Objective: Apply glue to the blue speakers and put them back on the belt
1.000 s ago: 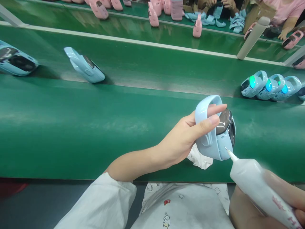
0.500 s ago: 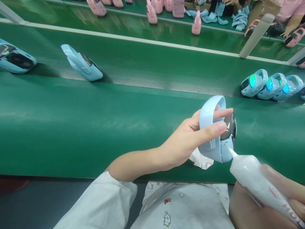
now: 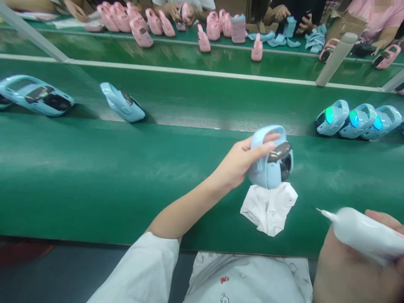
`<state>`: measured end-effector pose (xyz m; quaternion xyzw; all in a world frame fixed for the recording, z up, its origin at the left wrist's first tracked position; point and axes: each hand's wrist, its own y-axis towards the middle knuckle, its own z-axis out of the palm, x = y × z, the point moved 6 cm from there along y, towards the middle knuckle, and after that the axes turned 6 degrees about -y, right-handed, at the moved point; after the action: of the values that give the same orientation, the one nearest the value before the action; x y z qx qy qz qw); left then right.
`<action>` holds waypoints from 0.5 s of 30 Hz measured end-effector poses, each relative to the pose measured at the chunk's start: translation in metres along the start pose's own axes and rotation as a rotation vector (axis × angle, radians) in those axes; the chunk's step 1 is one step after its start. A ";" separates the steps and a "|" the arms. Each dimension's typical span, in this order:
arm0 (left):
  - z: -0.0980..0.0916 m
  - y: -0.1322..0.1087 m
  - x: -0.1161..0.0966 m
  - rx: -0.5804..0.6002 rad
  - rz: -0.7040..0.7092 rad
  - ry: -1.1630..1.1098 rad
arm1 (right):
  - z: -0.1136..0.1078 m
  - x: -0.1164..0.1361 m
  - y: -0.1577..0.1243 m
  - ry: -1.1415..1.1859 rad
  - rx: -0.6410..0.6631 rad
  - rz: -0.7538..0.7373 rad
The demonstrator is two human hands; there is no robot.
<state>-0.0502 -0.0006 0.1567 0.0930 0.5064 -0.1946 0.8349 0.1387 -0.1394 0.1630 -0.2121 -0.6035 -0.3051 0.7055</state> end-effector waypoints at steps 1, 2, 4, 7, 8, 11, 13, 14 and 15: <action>-0.013 0.015 -0.001 -0.055 0.071 0.052 | 0.005 -0.002 0.001 0.037 -0.003 -0.027; -0.027 0.030 -0.004 -0.116 0.174 0.109 | 0.008 -0.006 0.004 0.073 -0.003 -0.025; -0.055 0.063 -0.006 -0.187 0.330 0.235 | 0.010 -0.017 0.011 0.129 0.004 0.056; -0.093 0.110 -0.006 -0.271 0.441 0.535 | -0.001 -0.032 0.021 0.196 -0.037 0.156; -0.104 0.123 -0.005 -0.301 0.439 0.631 | -0.004 -0.036 0.024 0.207 -0.033 0.171; -0.127 0.148 0.000 -0.304 0.420 0.720 | -0.012 -0.046 0.027 0.232 0.002 0.184; -0.134 0.154 0.005 -0.278 0.400 0.753 | -0.015 -0.051 0.029 0.245 0.011 0.179; -0.136 0.154 0.008 -0.267 0.390 0.773 | -0.016 -0.053 0.030 0.252 0.006 0.179; -0.139 0.153 0.010 -0.259 0.379 0.792 | -0.017 -0.054 0.031 0.258 -0.002 0.180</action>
<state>-0.0943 0.1848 0.0761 0.1460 0.7807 0.0773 0.6027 0.1674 -0.1186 0.1088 -0.2252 -0.4860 -0.2660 0.8015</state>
